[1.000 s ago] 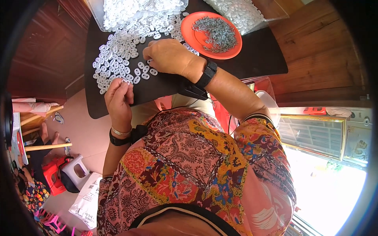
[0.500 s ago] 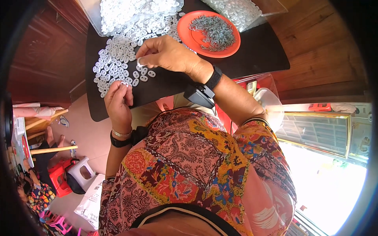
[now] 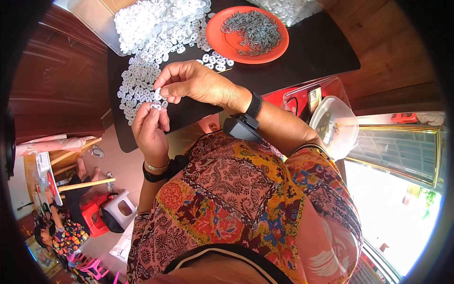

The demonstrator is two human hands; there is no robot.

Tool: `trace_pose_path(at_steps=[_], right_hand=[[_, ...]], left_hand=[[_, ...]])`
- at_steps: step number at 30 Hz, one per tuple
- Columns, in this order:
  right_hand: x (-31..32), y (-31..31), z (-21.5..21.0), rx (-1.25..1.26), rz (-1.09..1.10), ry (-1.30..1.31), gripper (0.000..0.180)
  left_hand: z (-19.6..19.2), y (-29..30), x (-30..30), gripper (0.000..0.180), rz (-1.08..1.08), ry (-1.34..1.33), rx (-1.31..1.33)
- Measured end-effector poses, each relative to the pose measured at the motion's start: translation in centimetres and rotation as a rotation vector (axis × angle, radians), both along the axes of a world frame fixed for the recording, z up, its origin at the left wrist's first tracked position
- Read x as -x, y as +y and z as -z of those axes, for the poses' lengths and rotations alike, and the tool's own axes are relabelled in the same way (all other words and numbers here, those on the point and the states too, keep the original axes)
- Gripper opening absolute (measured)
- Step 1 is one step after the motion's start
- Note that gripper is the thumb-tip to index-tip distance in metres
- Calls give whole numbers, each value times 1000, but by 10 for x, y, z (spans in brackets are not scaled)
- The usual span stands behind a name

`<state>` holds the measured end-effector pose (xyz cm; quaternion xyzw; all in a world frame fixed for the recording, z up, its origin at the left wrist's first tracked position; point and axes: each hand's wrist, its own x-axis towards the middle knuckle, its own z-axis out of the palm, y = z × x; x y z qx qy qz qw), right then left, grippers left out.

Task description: Manually assembling small white plastic tags by inserting small metal components into them at a workbench.

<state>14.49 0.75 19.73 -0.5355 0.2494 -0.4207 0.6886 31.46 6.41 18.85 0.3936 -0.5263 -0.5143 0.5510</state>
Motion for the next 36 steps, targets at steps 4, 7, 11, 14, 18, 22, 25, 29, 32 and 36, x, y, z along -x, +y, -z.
trace_pose_path(at_steps=[4,7,11,14,18,22,25,29,32,36], right_hand=[[7,1,-3,19,-3,31,14],[10,2,-8,56,0,105,15],[11,2,-6,143,17,182,16],[12,3,-10,163,11,222,15],[14,2,-11,205,1,274,15],[14,2,-10,216,29,242,15],[14,3,-17,233,-15,371,15],[14,3,-13,260,-7,370,15],[11,3,-9,347,3,386,15],[9,7,-12,304,18,376,17]], left_hand=[[-1,-3,-2,17,-19,-15,-21],[-5,-4,-2,17,-16,-33,-73],[-5,-4,-1,18,30,-58,-111],[-3,-3,-3,18,58,-86,-124],[-2,-2,-4,18,61,-108,-131],[-2,-1,-4,18,77,-123,-137],[-3,0,-4,19,75,-131,-151],[-4,1,-3,19,68,-169,-175],[-1,1,-1,20,59,-163,-159],[-1,1,-1,19,59,-155,-154]])
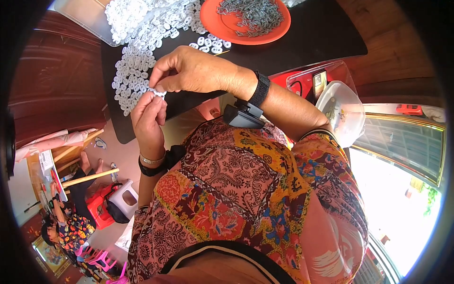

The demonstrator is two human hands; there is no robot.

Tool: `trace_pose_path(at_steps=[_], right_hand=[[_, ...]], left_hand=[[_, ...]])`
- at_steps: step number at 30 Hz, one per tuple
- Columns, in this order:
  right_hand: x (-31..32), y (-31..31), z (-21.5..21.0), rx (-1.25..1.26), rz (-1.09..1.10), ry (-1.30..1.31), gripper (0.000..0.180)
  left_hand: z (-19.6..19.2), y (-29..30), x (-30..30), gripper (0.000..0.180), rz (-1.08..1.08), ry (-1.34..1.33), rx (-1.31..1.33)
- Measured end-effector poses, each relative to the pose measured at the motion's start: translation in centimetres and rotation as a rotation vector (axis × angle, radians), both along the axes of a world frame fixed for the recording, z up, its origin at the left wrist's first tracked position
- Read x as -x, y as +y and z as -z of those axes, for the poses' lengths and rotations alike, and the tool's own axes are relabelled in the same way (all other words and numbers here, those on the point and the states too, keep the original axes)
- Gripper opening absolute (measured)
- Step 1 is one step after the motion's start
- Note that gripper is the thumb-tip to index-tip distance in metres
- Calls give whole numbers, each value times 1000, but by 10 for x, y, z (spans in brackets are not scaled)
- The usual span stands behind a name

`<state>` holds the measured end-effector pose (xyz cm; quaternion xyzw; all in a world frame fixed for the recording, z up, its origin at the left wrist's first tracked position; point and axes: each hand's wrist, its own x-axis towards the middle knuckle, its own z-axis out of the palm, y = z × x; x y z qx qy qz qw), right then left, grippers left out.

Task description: Manually assembling small white plastic tags by inserting small metal components into them at a workbench.

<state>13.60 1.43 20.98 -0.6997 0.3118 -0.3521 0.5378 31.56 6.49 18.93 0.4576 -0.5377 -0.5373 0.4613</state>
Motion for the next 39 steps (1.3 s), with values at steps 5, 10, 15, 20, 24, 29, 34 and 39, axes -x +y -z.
trace_pose_path(at_steps=[5,10,15,20,24,29,34,39], right_hand=[[-7,7,18,-64,67,-112,22],[-9,22,18,138,155,-67,27],[-13,22,28,345,254,-112,28],[-8,27,18,311,219,-63,26],[-5,27,17,266,188,-90,26],[-3,26,18,352,175,-42,27],[-6,26,23,436,235,-25,27],[-8,27,20,467,272,40,26]], left_hand=[[0,-1,4,17,-61,77,-32],[6,-1,5,19,-44,157,14],[5,0,10,21,-107,157,-4],[2,1,9,24,-117,83,-23],[3,-1,8,29,-68,120,-18],[5,-5,11,30,-54,168,-57],[12,-6,14,28,-101,125,-60],[13,-4,16,28,-120,78,-25]])
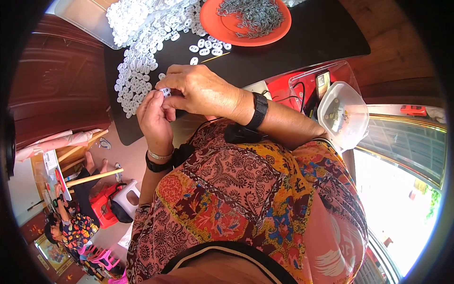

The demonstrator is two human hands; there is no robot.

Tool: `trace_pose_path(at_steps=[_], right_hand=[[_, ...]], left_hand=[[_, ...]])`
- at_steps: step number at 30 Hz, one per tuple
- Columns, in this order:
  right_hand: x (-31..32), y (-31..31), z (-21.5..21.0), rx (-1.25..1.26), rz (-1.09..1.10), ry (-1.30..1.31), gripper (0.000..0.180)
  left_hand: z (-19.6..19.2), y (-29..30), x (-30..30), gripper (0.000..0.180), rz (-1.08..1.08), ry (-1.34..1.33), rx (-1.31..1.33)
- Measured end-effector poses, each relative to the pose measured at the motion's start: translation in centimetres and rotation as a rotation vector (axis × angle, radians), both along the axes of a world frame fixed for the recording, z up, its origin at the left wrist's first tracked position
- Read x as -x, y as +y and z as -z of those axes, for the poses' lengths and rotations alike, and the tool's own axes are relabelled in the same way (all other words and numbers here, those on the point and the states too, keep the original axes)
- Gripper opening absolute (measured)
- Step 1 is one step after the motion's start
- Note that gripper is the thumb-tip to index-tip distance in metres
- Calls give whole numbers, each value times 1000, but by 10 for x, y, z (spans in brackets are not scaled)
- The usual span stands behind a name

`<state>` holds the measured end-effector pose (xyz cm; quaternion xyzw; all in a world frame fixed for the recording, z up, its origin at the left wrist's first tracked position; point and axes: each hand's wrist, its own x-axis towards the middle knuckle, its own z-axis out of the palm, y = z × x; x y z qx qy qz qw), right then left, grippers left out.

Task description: Manually assembling small white plastic tags by inserting small metal components into them at a workbench.

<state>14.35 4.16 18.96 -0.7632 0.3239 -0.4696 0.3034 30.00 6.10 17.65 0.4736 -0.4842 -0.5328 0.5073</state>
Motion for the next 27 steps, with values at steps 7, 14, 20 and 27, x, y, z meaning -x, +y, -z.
trace_pose_path(at_steps=[7,14,20,27], right_hand=[[-1,0,1,53,-21,-10,23],[0,0,3,84,-25,-16,22],[-2,0,4,161,8,25,20],[-6,2,5,209,48,42,16]], left_hand=[[-1,1,-2,28,13,65,31],[-1,3,-2,29,32,30,79],[4,4,-3,28,36,41,94],[-2,9,3,30,-37,-21,118]])
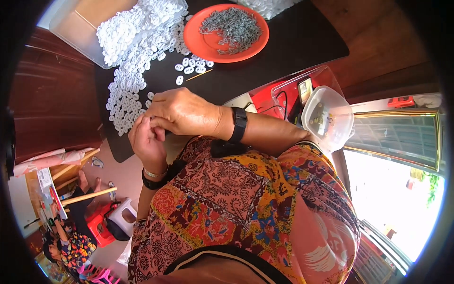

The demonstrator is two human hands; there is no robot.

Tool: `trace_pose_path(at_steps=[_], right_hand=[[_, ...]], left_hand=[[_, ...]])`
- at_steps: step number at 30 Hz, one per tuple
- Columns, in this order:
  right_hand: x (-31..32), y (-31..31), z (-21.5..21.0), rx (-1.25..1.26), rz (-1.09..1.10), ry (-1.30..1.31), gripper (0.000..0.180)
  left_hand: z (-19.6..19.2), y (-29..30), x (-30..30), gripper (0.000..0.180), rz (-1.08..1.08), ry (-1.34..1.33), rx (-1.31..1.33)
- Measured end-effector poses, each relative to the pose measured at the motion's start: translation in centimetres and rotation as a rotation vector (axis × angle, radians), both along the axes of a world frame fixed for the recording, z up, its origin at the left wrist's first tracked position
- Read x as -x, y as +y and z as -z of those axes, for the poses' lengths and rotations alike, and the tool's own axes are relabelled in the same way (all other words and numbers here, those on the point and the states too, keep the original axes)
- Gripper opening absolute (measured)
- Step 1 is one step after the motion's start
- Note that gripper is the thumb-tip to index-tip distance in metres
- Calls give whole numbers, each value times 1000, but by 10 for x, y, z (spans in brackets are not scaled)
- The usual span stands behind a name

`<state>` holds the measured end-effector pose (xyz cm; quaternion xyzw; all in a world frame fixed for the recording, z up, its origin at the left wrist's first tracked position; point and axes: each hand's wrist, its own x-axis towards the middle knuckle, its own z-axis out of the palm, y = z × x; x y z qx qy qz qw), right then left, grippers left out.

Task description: Manually assembling small white plastic tags by inserting small metal components into them at a workbench.

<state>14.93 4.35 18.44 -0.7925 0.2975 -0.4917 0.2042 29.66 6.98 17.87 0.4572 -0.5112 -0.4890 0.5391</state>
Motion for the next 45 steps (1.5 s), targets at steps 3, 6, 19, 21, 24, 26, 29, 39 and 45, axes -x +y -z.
trace_pose_path(at_steps=[3,6,19,21,24,26,29,39,45], right_hand=[[5,1,-9,16,-3,22,18],[24,-4,-29,110,83,104,21],[179,-104,-111,461,825,491,30],[162,-86,-112,416,594,619,18],[137,-89,-68,4,398,507,17],[114,-78,-56,1,330,556,17],[87,-76,-46,-9,212,648,17],[47,-135,-26,313,348,1150,14],[34,-147,-14,239,247,1263,14]], left_hand=[[-5,-1,0,30,30,70,-50],[-6,-1,-4,29,48,-37,77],[15,-14,-23,26,-29,82,44],[19,-18,-28,26,-18,76,58],[23,-19,-30,26,3,73,67],[25,-21,-31,26,-4,110,59],[28,-23,-36,25,-34,279,73],[31,-22,-41,25,15,366,68],[33,-21,-42,25,61,403,61]])
